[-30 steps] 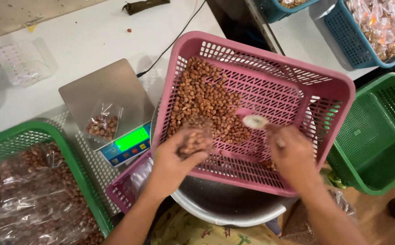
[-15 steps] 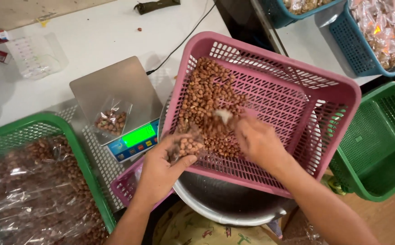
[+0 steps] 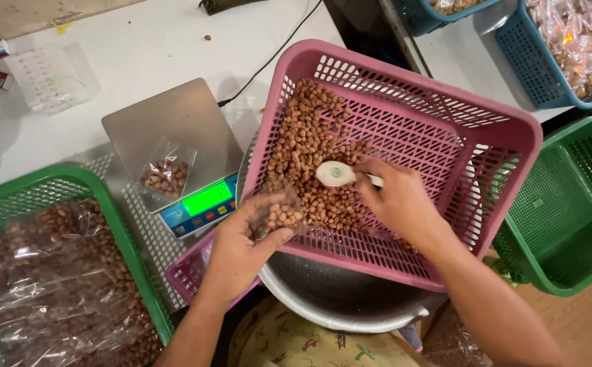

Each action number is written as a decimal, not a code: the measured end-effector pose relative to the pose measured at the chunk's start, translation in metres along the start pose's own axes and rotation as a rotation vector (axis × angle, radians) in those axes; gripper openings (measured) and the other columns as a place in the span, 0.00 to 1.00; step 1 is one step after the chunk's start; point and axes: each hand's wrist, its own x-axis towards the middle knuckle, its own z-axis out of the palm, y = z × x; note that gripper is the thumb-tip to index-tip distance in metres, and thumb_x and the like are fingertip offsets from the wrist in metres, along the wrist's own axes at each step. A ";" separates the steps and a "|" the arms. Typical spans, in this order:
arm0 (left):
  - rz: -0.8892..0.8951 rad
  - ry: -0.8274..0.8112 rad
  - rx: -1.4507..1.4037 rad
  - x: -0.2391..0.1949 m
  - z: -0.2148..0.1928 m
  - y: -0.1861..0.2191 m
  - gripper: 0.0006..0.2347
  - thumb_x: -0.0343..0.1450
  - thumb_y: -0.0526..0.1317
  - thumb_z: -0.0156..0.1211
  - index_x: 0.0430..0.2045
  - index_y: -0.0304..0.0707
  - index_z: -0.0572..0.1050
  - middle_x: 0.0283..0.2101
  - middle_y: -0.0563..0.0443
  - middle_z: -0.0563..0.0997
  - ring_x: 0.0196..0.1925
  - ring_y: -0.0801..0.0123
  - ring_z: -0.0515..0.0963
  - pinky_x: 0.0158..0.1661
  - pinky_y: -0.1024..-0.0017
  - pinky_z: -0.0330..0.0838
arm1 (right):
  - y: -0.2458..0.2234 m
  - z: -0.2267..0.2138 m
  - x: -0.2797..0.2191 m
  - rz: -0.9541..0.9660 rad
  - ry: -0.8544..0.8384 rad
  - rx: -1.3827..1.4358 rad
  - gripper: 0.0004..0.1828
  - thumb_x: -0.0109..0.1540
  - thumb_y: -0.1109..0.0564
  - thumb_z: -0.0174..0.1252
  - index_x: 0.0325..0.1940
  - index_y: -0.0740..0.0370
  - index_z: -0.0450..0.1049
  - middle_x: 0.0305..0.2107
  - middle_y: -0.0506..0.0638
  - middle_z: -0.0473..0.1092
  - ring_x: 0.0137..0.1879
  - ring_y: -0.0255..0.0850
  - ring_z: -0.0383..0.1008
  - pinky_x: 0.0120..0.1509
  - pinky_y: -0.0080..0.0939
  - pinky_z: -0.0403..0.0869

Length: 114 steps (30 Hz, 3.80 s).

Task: Bagging peanuts into small plastic bags and weighing them on a digital scale for packaging.

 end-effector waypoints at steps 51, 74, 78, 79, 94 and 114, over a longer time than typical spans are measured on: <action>-0.222 -0.074 0.147 0.007 0.016 0.002 0.20 0.63 0.32 0.69 0.51 0.47 0.78 0.54 0.49 0.86 0.55 0.64 0.87 0.57 0.69 0.82 | 0.023 -0.051 -0.084 0.424 -0.028 -0.001 0.09 0.66 0.58 0.59 0.47 0.60 0.82 0.39 0.50 0.82 0.28 0.35 0.69 0.31 0.36 0.68; -0.277 -0.107 0.223 0.007 0.011 0.008 0.21 0.64 0.37 0.69 0.52 0.55 0.77 0.56 0.51 0.86 0.57 0.61 0.86 0.56 0.65 0.83 | 0.042 -0.006 -0.097 0.251 -0.103 0.005 0.08 0.66 0.58 0.58 0.45 0.62 0.80 0.37 0.50 0.81 0.42 0.44 0.82 0.47 0.45 0.76; -0.269 -0.109 0.231 0.006 0.012 0.007 0.21 0.63 0.36 0.70 0.52 0.54 0.78 0.54 0.50 0.87 0.56 0.62 0.87 0.55 0.66 0.84 | 0.026 -0.038 -0.091 0.223 -0.110 -0.084 0.06 0.66 0.65 0.58 0.46 0.66 0.80 0.38 0.56 0.82 0.32 0.41 0.83 0.37 0.32 0.87; -0.283 -0.106 0.231 0.004 0.012 0.006 0.21 0.63 0.36 0.70 0.52 0.55 0.78 0.54 0.50 0.87 0.56 0.63 0.87 0.55 0.67 0.84 | 0.021 -0.049 -0.089 0.293 -0.129 -0.171 0.07 0.67 0.63 0.58 0.47 0.65 0.80 0.39 0.56 0.82 0.30 0.41 0.82 0.36 0.32 0.88; -0.268 -0.119 0.250 0.004 0.014 0.007 0.22 0.65 0.34 0.67 0.54 0.52 0.76 0.54 0.54 0.86 0.54 0.67 0.86 0.54 0.70 0.83 | 0.031 -0.030 -0.095 0.507 -0.182 -0.131 0.11 0.66 0.49 0.58 0.45 0.52 0.83 0.25 0.45 0.80 0.15 0.38 0.63 0.31 0.43 0.69; -0.234 -0.476 0.320 0.035 0.091 0.020 0.28 0.66 0.36 0.65 0.64 0.51 0.68 0.62 0.46 0.79 0.64 0.60 0.78 0.61 0.61 0.74 | 0.022 -0.092 -0.093 0.527 0.160 0.212 0.07 0.67 0.63 0.60 0.48 0.66 0.81 0.24 0.53 0.78 0.20 0.33 0.72 0.19 0.29 0.65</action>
